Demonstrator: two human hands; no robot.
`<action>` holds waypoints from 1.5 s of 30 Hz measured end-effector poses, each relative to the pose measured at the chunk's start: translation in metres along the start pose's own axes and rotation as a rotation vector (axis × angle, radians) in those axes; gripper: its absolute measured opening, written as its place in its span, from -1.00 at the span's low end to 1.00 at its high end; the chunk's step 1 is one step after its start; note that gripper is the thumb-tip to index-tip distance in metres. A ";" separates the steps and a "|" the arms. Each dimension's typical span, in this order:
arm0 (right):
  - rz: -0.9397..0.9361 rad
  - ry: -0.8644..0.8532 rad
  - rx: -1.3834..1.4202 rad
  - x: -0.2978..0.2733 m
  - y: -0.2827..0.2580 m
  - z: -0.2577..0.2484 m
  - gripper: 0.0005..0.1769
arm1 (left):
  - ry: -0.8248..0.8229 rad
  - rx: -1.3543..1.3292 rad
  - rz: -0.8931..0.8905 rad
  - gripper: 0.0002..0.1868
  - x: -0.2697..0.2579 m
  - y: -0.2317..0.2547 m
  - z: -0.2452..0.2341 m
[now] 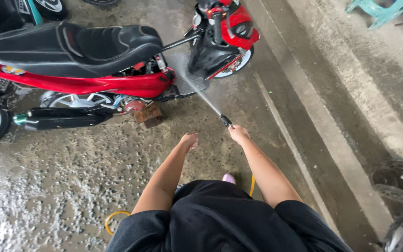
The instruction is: The person washes several motorcycles by hand and with a water hose, spraying down the wheels, engines, and fairings.
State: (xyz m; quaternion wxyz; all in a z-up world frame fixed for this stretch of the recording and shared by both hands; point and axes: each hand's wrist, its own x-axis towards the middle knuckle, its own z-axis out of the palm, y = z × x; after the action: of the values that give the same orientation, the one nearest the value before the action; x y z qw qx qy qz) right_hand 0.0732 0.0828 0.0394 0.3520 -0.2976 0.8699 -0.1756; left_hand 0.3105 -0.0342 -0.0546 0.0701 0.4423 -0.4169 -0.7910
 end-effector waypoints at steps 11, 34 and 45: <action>0.004 0.095 -0.095 -0.079 -0.079 0.112 -0.54 | 0.227 0.111 -0.190 -0.72 -0.117 -0.020 -0.156; 0.004 0.282 -0.025 -0.162 -0.063 0.122 -0.52 | 0.167 0.151 -0.191 -0.59 -0.199 -0.046 -0.153; 0.042 0.612 0.265 -0.231 0.023 0.086 -0.58 | 0.097 0.135 -0.091 -0.82 -0.212 -0.115 -0.092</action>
State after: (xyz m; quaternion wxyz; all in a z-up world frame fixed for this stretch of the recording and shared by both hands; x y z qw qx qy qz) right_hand 0.2589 0.2403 0.0851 0.1134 -0.1647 0.9108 -0.3611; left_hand 0.5371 0.0870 -0.0256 0.0244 0.5022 -0.4449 -0.7412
